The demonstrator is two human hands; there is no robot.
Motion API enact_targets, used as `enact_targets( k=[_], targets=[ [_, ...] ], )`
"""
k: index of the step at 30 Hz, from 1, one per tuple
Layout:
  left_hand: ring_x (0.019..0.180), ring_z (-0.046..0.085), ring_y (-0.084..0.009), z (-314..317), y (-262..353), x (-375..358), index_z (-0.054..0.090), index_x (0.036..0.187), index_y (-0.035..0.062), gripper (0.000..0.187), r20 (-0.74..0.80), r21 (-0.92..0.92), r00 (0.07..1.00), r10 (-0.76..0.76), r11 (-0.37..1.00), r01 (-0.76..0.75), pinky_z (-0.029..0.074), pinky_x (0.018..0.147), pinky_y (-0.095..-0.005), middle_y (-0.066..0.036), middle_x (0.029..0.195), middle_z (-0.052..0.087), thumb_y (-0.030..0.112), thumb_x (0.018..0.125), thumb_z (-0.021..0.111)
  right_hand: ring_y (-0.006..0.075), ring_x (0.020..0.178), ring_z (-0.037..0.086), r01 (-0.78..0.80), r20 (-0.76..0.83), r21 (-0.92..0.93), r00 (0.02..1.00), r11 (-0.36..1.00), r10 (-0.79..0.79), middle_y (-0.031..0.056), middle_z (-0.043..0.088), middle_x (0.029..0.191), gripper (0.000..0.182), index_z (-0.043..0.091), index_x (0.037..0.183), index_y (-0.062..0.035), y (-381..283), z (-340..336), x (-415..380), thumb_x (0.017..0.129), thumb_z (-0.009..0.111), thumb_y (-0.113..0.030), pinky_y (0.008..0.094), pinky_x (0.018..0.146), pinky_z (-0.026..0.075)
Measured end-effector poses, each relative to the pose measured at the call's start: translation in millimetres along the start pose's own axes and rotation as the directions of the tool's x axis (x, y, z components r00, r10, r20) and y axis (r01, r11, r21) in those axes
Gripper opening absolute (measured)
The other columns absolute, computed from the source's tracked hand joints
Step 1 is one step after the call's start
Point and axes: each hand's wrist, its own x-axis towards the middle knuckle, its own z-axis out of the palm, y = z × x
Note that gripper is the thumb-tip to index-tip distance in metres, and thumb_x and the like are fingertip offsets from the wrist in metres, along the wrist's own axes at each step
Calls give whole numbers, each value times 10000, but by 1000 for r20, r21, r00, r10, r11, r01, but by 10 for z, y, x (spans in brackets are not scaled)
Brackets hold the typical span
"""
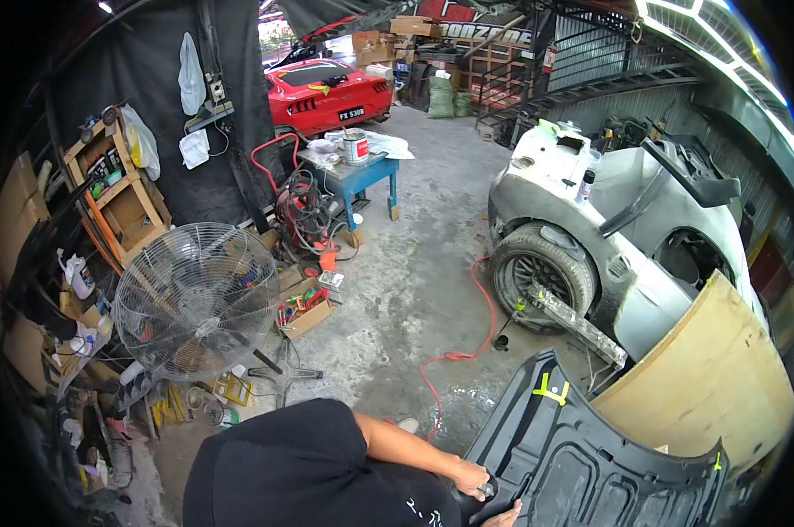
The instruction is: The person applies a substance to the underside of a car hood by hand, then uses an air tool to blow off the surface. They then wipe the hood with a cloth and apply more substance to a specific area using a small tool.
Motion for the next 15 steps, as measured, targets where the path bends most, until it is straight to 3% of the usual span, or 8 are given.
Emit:
enact_targets(
  k=[3, 6, 7, 9, 10, 12, 13, 15],
  targets=[
    [662, 653, -428, 5, -10, 12, 665, 774, -42, 494, 20, 37, 1000, 6, 999, -7, 484, 616, -517, -250, 669, 638, 420, 950, 673, 411, 1348, 494, 29, 16, 17, 999, 999, -29, 255, 532, 1455, 529, 537, 1409, 47, 179, 52, 13, 1073, 389, -334, 509, 1145, 365],
    [649, 654, -414, -24, 43, 92, 689, 809, -7, 489, -50, -115, 991, -122, 987, 116, 497, 609, -503, -239, 684, 651, 456, 959, 646, 425, 1362, 479, 75, 34, 66, 996, 995, -77, 255, 513, 1478, 538, 527, 1426, 36, 457, 151, 108, 1074, 394, -348, 531, 1149, 353],
    [637, 656, -401, -202, 246, 4, 696, 810, 6, 484, -109, -61, 994, -2, 998, -5, 504, 613, -499, -228, 685, 657, 460, 965, 631, 395, 1242, 581, 1, -91, 42, 996, 999, 2, 268, 628, 1323, 473, 593, 1331, 82, 490, 252, 127, 1073, 381, -253, 433, 1103, 430],
    [648, 686, -377, -70, 53, 172, 702, 804, 20, 461, -108, -19, 990, 93, 995, -96, 517, 596, -475, -223, 689, 672, 445, 972, 633, 364, 1282, 563, -46, -72, 81, 996, 996, 52, 245, 627, 1339, 432, 622, 1294, 78, 277, 165, 121, 1068, 376, -195, 426, 1132, 399],
    [686, 707, -374, -138, 88, 137, 706, 797, 3, 465, -105, -65, 994, 41, 997, -48, 533, 616, -467, -218, 694, 682, 424, 980, 634, 358, 1299, 555, 45, -78, 12, 996, 999, -44, 234, 625, 1348, 419, 628, 1298, 59, 272, 156, 140, 1070, 381, -192, 418, 1142, 388],
    [701, 704, -406, -216, 51, 100, 722, 859, -31, 490, -100, -58, 990, -95, 994, 90, 549, 649, -481, -229, 707, 683, 433, 987, 630, 353, 1315, 548, -74, -85, 39, 993, 997, 77, 224, 614, 1367, 401, 633, 1296, 39, 196, 153, 177, 1078, 369, -171, 413, 1147, 388],
    [729, 689, -430, -235, -16, 104, 708, 834, -8, 493, -184, 53, 982, -42, 997, 53, 549, 651, -507, -240, 745, 681, 459, 971, 628, 355, 1327, 542, -38, -76, -12, 996, 999, 37, 225, 605, 1379, 408, 628, 1304, 32, 197, 137, 189, 1083, 351, -170, 411, 1146, 391],
    [775, 689, -416, -429, 26, 86, 738, 988, 74, 418, -171, -28, 984, -58, 998, 54, 538, 701, -481, -239, 834, 692, 472, 987, 612, 354, 1346, 530, -40, -66, -14, 997, 999, 39, 220, 598, 1396, 409, 612, 1332, 18, 309, 151, 194, 1084, 334, -149, 405, 1157, 381]
  ],
)
